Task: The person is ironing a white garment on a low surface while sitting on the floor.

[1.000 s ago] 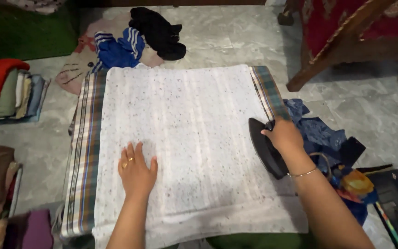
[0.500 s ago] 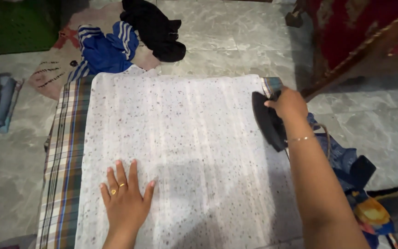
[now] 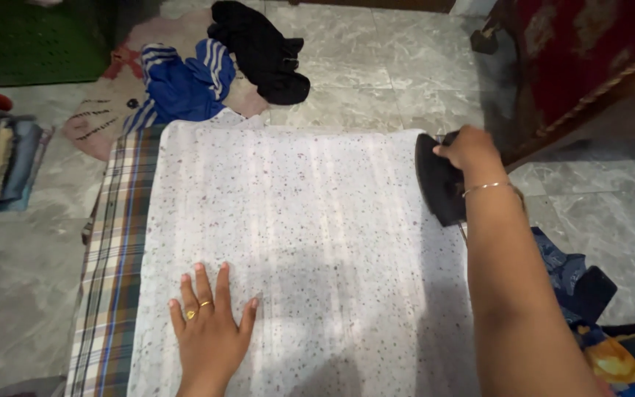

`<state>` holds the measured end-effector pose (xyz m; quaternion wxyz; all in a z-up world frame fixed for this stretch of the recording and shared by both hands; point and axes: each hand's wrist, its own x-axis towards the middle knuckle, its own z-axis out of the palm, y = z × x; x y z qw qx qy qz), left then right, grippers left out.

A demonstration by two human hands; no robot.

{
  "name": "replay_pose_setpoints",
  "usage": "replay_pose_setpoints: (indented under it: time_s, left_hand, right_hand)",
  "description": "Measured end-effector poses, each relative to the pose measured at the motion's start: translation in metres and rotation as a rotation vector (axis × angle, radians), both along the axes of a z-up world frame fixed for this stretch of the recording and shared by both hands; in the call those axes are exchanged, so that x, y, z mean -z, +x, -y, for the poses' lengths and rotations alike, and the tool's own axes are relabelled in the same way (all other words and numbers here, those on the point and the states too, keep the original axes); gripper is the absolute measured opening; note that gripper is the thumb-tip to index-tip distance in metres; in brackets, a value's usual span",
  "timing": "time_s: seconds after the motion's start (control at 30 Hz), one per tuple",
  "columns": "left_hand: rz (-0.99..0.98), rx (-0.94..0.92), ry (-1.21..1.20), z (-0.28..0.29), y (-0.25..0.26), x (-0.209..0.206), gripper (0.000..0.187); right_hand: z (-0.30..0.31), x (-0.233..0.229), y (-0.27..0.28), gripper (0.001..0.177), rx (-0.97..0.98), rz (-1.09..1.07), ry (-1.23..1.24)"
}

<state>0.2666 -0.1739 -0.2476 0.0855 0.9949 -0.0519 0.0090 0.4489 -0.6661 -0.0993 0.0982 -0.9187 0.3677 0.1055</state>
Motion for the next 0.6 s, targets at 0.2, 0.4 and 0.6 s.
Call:
replay_pose_setpoints:
  time_s: [0.2,0.4,0.6]
  left_hand:
    - [0.027,0.015,-0.035,0.0,0.001,0.006,0.083]
    - [-0.051,-0.027,-0.107,0.005,-0.011,-0.028,0.079]
    - [-0.067,-0.089,-0.097,-0.001,-0.026,-0.036,0.073]
  right_hand:
    - [0.003,0.019,-0.051,0.067,-0.078,-0.006,-0.008]
    - [-0.029,0.015,-0.145,0.063,-0.173,0.016,-0.021]
    - [-0.101,-0.035,-0.249,0.063,-0.178,0.046,0.065]
